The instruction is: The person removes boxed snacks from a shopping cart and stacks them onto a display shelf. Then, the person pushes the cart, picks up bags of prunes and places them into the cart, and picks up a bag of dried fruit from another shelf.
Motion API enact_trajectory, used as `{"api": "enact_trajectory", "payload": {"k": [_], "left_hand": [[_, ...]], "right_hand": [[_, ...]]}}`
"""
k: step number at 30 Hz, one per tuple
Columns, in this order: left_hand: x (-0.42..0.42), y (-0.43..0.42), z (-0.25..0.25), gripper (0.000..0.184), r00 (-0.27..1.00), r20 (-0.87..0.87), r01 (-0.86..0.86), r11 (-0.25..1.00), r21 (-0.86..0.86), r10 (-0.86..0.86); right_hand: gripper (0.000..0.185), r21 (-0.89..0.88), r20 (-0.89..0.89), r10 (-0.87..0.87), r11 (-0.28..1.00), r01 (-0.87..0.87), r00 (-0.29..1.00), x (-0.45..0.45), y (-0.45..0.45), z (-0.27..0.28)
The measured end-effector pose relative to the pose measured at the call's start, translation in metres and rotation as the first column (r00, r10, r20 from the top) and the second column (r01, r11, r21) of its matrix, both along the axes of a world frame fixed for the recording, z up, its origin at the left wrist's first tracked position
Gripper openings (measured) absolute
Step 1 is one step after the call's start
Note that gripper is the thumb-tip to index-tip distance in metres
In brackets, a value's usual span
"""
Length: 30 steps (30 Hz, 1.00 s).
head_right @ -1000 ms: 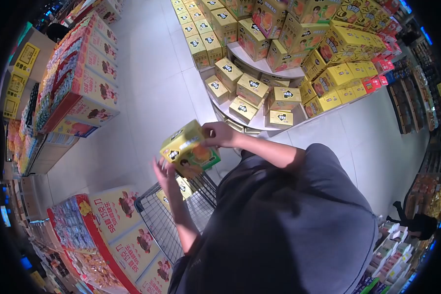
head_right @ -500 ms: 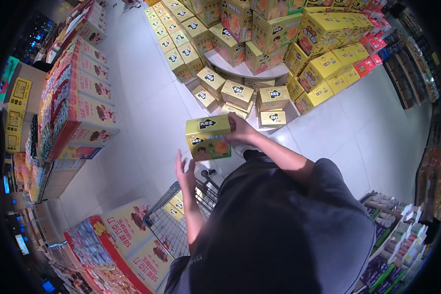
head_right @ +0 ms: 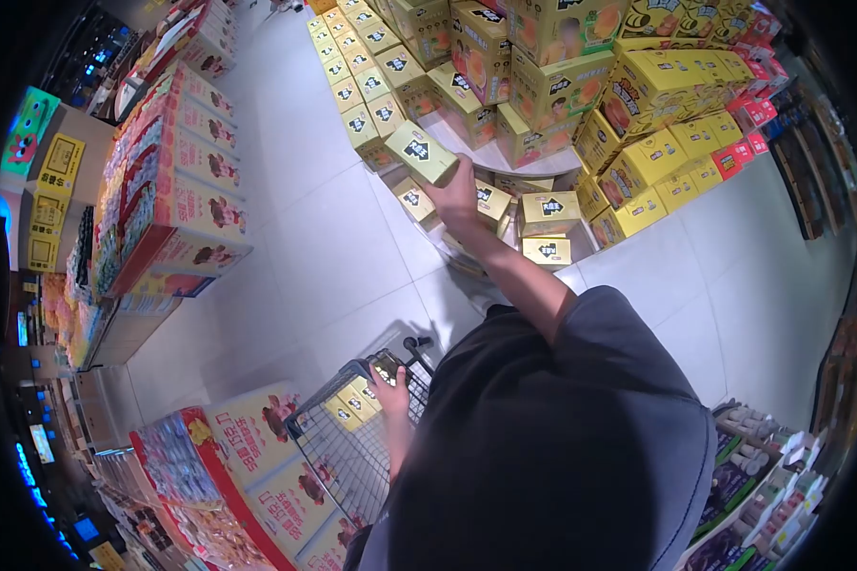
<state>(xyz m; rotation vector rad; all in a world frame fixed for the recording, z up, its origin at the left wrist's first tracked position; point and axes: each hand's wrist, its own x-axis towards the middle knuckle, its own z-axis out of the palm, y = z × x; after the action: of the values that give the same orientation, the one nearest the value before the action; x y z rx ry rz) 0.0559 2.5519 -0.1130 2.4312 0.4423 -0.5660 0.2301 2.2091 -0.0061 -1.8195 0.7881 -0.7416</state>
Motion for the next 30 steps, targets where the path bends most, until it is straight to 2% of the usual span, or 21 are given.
{"api": "enact_trajectory", "payload": {"k": [1, 3, 5, 7, 11, 13, 14, 15, 16, 18, 19, 21, 22, 23, 24, 25, 26, 27, 28, 29, 30], "left_hand": [[-0.004, -0.002, -0.004, 0.093, 1.000, 0.000, -0.007, 1.000, -0.004, 0.007], [-0.014, 0.001, -0.013, 0.096, 0.953, 0.302, 0.004, 1.000, -0.013, 0.000], [-0.009, -0.017, 0.036, 0.099, 0.948, 0.126, -0.279, 0.953, -0.119, 0.293], [-0.018, 0.020, -0.033, 0.095, 0.959, 0.276, -0.037, 0.996, -0.081, 0.058], [-0.018, 0.017, -0.049, 0.094, 0.946, 0.318, -0.081, 0.996, 0.029, 0.068], [-0.013, 0.026, -0.071, 0.096, 0.959, 0.192, -0.192, 0.976, -0.101, 0.208], [-0.013, 0.026, -0.076, 0.098, 0.935, 0.105, -0.319, 0.931, -0.176, 0.340], [-0.011, 0.031, -0.088, 0.098, 0.931, 0.114, -0.322, 0.929, -0.184, 0.346], [-0.011, 0.041, -0.115, 0.096, 0.913, 0.140, -0.329, 0.895, -0.303, 0.383], [-0.010, 0.057, -0.173, 0.091, 0.895, 0.178, -0.255, 0.797, -0.548, 0.408], [-0.010, 0.061, -0.185, 0.091, 0.892, 0.175, -0.260, 0.790, -0.556, 0.416], [-0.009, 0.062, -0.195, 0.087, 0.930, 0.195, -0.128, 0.770, -0.625, 0.313], [-0.006, 0.057, -0.189, 0.086, 0.960, 0.182, -0.090, 0.848, -0.523, 0.213], [-0.004, 0.047, -0.183, 0.086, 0.956, 0.187, -0.095, 0.844, -0.528, 0.225], [-0.002, 0.039, -0.189, 0.085, 0.926, 0.378, 0.075, 0.977, -0.201, 0.006], [-0.003, 0.029, -0.191, 0.084, 0.847, 0.461, 0.204, 0.963, 0.176, -0.263], [-0.002, 0.016, -0.172, 0.084, 0.848, 0.465, 0.198, 0.966, 0.165, -0.254], [0.002, -0.001, -0.114, 0.085, 0.946, 0.325, 0.056, 0.993, -0.104, -0.019], [0.006, -0.011, -0.081, 0.086, 0.977, 0.118, -0.130, 0.931, -0.340, 0.179], [0.006, -0.007, -0.102, 0.086, 0.975, 0.119, -0.133, 0.925, -0.356, 0.186], [0.003, 0.001, -0.143, 0.086, 0.957, 0.291, 0.060, 0.970, -0.235, 0.011]], "right_hand": [[0.069, -0.038, -0.016, -0.057, 0.998, 0.057, 0.998, 0.005, 0.000, -0.006], [0.070, -0.057, -0.003, -0.063, 0.996, 0.063, 0.998, 0.007, 0.003, -0.016], [0.071, -0.080, 0.015, -0.079, 0.994, 0.080, 0.997, 0.008, 0.003, -0.015], [0.072, -0.075, -0.040, -0.102, 0.992, 0.099, 0.994, 0.008, 0.004, -0.009], [0.073, -0.156, -0.115, -0.125, 0.982, 0.107, 0.985, 0.009, 0.005, -0.008], [0.079, -0.155, -0.108, -0.123, 0.982, 0.106, 0.986, 0.008, 0.007, -0.002], [0.083, -0.261, -0.085, -0.154, 0.957, 0.127, 0.984, 0.008, 0.007, 0.000], [0.087, -0.363, -0.060, -0.184, 0.919, 0.151, 0.981, 0.009, 0.005, 0.002], [0.087, -0.401, -0.070, -0.166, 0.907, 0.125, 0.984, 0.008, 0.001, 0.008], [0.083, -0.391, -0.095, -0.087, 0.919, 0.043, 0.992, 0.007, -0.006, 0.019], [0.079, -0.375, -0.123, -0.007, 0.926, -0.040, 0.992, 0.007, -0.009, 0.023], [0.074, -0.347, -0.076, 0.032, 0.936, -0.056, 0.997, 0.007, -0.008, 0.027], [0.069, -0.306, -0.031, 0.058, 0.950, -0.064, 0.998, 0.006, -0.006, 0.027], [0.069, -0.311, -0.025, 0.068, 0.948, -0.073, 0.997, 0.002, -0.002, 0.026], [0.066, -0.354, 0.048, 0.051, 0.935, -0.031, 0.998, 0.001, 0.008, 0.026], [0.064, -0.387, 0.112, 0.026, 0.922, 0.019, 0.993, -0.004, 0.013, 0.024], [0.062, -0.423, 0.112, 0.025, 0.906, 0.025, 0.993, -0.007, 0.016, 0.026], [0.062, -0.435, 0.111, 0.031, 0.900, 0.020, 0.993, -0.010, 0.020, 0.030], [0.060, -0.385, 0.112, 0.065, 0.923, -0.017, 0.992, -0.011, 0.023, 0.036], [0.059, -0.336, 0.115, 0.099, 0.940, -0.055, 0.988, -0.011, 0.025, 0.040], [0.057, -0.376, 0.153, 0.113, 0.926, -0.048, 0.982, -0.009, 0.026, 0.040]]}}
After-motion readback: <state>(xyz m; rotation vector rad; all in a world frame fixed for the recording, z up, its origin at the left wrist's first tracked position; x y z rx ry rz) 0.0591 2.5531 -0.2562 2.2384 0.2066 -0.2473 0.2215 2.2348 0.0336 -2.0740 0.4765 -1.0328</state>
